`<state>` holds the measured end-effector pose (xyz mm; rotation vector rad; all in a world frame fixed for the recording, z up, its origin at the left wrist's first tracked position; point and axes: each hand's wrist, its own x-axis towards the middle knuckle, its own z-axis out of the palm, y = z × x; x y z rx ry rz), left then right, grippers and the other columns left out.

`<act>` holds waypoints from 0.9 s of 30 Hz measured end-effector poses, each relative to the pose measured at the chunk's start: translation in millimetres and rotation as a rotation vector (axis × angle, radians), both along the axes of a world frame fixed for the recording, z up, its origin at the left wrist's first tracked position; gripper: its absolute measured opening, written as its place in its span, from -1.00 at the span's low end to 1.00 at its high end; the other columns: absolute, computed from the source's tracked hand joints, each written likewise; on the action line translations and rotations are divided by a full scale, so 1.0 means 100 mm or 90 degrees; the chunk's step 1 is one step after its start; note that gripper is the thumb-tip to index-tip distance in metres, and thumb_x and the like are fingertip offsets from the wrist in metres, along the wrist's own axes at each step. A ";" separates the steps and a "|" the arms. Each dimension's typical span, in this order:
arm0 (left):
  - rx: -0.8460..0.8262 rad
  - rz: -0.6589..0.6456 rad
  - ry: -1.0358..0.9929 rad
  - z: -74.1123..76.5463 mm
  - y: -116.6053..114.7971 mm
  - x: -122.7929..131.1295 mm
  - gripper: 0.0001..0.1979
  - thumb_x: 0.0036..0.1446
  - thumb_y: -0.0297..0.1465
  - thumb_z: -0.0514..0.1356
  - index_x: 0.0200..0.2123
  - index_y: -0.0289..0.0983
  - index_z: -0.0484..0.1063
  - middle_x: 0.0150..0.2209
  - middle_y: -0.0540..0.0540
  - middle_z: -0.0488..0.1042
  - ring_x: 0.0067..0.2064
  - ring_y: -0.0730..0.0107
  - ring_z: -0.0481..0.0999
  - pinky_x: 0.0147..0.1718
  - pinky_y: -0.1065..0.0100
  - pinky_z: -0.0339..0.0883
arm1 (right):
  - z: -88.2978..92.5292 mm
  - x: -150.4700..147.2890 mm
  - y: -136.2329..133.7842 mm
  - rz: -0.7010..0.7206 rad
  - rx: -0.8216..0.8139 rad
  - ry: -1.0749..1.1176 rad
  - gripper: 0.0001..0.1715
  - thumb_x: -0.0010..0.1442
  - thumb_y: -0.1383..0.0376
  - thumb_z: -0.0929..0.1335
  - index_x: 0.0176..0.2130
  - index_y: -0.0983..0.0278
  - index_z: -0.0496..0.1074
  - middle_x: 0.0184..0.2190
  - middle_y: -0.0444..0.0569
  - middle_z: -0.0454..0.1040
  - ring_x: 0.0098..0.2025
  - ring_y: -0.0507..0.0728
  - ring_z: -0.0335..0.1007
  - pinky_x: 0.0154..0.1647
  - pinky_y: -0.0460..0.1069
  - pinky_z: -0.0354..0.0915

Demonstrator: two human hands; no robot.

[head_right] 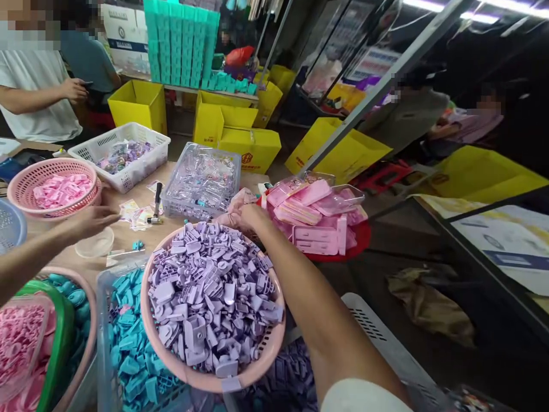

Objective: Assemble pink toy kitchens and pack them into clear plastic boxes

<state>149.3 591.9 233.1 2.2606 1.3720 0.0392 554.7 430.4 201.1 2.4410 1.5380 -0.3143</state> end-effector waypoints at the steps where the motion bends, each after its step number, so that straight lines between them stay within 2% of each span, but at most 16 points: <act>1: 0.035 -0.032 0.003 -0.07 0.08 0.32 -0.58 0.24 -0.12 0.07 -0.14 -0.31 0.55 -0.06 -0.13 0.63 -0.06 0.17 0.58 -0.04 0.27 0.41 | 0.01 -0.02 0.03 -0.009 0.033 -0.011 -0.46 0.36 0.02 0.21 0.03 0.32 0.52 -0.04 0.24 0.55 -0.01 0.32 0.48 -0.07 0.08 0.36; 2: 0.064 -0.044 0.004 -0.15 0.15 0.59 -0.60 0.26 -0.17 0.08 -0.06 -0.31 0.53 0.07 -0.17 0.56 0.05 0.12 0.53 0.06 0.24 0.35 | 0.02 -0.05 0.07 -0.004 0.080 -0.020 -0.47 0.36 0.04 0.20 0.06 0.30 0.49 0.01 0.23 0.53 0.04 0.32 0.45 -0.02 0.08 0.35; 3: 0.122 -0.098 0.005 -0.25 0.22 0.83 -0.63 0.24 -0.24 0.11 0.01 -0.31 0.50 0.19 -0.18 0.47 0.18 0.07 0.42 0.17 0.20 0.26 | 0.02 -0.08 0.11 0.020 0.132 -0.025 -0.49 0.36 0.08 0.21 0.09 0.29 0.47 0.05 0.21 0.50 0.08 0.32 0.41 0.04 0.09 0.33; 4: 0.189 -0.192 0.022 -0.35 0.27 1.02 -0.62 0.22 -0.30 0.14 0.05 -0.31 0.48 0.23 -0.22 0.41 0.24 0.01 0.35 0.22 0.14 0.20 | 0.01 -0.12 0.15 0.056 0.181 -0.023 -0.52 0.33 0.12 0.24 0.11 0.29 0.45 0.07 0.20 0.47 0.11 0.31 0.38 0.10 0.09 0.31; 6: 0.273 -0.314 0.047 -0.56 0.36 1.28 -0.59 0.17 -0.36 0.17 0.08 -0.35 0.44 0.21 -0.32 0.39 0.25 -0.07 0.32 0.24 0.05 0.16 | -0.05 -0.17 0.23 0.134 0.253 -0.003 -0.52 0.28 0.18 0.30 0.12 0.32 0.45 0.07 0.21 0.45 0.13 0.31 0.36 0.18 0.11 0.27; 7: 0.294 -0.344 0.056 -0.65 0.40 1.36 -0.59 0.17 -0.38 0.17 0.08 -0.39 0.42 0.17 -0.37 0.40 0.21 -0.09 0.34 0.22 0.01 0.17 | -0.09 -0.18 0.26 0.159 0.270 0.011 -0.51 0.26 0.19 0.32 0.12 0.33 0.45 0.06 0.21 0.44 0.13 0.31 0.36 0.20 0.13 0.26; 9: 0.300 -0.339 0.057 -0.79 0.45 1.45 -0.59 0.17 -0.38 0.16 0.07 -0.42 0.39 0.11 -0.41 0.41 0.15 -0.09 0.38 0.19 -0.01 0.19 | -0.19 -0.17 0.32 0.168 0.282 0.025 -0.50 0.27 0.18 0.33 0.14 0.33 0.43 0.08 0.22 0.43 0.14 0.32 0.35 0.23 0.15 0.25; 12: 0.297 -0.340 0.060 -0.85 0.51 1.45 -0.57 0.11 -0.41 0.19 0.07 -0.38 0.36 0.11 -0.37 0.41 0.10 -0.08 0.39 0.13 0.02 0.23 | -0.29 -0.12 0.35 0.142 0.279 0.042 -0.47 0.28 0.17 0.33 0.18 0.31 0.39 0.11 0.22 0.45 0.18 0.34 0.35 0.26 0.18 0.23; 16: 0.286 -0.349 0.050 -0.79 0.49 1.31 -0.67 0.09 -0.42 0.19 -0.04 -0.35 0.42 0.02 -0.31 0.46 0.04 0.00 0.43 0.14 0.06 0.22 | -0.26 -0.11 0.34 0.103 0.186 0.201 -0.34 0.27 0.14 0.34 0.28 0.29 0.24 0.05 0.15 0.54 0.08 0.27 0.48 0.12 0.11 0.36; 18: 0.274 -0.348 0.030 -0.74 0.44 1.17 -0.72 0.10 -0.36 0.21 -0.12 -0.35 0.45 -0.02 -0.30 0.48 -0.01 0.03 0.46 0.14 0.06 0.23 | -0.19 -0.14 0.34 0.100 0.154 0.270 -0.40 0.29 0.14 0.32 0.25 0.28 0.28 -0.04 0.09 0.59 -0.02 0.21 0.53 0.03 0.05 0.40; 20: 0.248 -0.331 0.001 -0.70 0.41 0.99 -0.76 0.13 -0.28 0.22 -0.20 -0.33 0.47 -0.10 -0.25 0.51 -0.10 0.10 0.48 0.06 0.11 0.30 | -0.12 -0.15 0.36 0.081 0.185 0.260 -0.52 0.30 0.17 0.31 0.15 0.29 0.39 -0.10 0.08 0.60 -0.07 0.20 0.54 0.02 0.03 0.39; 22: 0.213 -0.279 -0.036 -0.67 0.42 0.84 -0.75 0.19 -0.22 0.18 -0.28 -0.31 0.47 -0.23 -0.18 0.52 -0.20 0.19 0.48 -0.07 0.18 0.36 | -0.08 -0.12 0.41 0.006 0.259 0.194 -0.58 0.27 0.22 0.32 0.07 0.33 0.44 -0.05 0.14 0.57 -0.02 0.22 0.51 0.07 0.05 0.36; 24: 0.188 -0.202 -0.080 -0.65 0.49 0.77 -0.75 0.25 -0.26 0.11 -0.26 -0.32 0.47 -0.31 -0.15 0.50 -0.24 0.25 0.45 -0.15 0.22 0.36 | -0.07 -0.04 0.47 -0.104 0.302 0.159 -0.58 0.23 0.27 0.36 0.06 0.38 0.44 0.04 0.22 0.52 0.06 0.24 0.47 0.12 0.06 0.34; 27: 0.141 -0.145 -0.140 -0.63 0.58 0.86 -0.77 0.29 -0.39 0.06 -0.14 -0.39 0.45 -0.33 -0.16 0.50 -0.22 0.28 0.45 -0.17 0.22 0.36 | -0.13 0.05 0.53 -0.193 0.268 0.192 -0.66 0.22 0.30 0.39 -0.02 0.39 0.48 -0.08 0.19 0.56 -0.03 0.24 0.50 0.01 0.07 0.40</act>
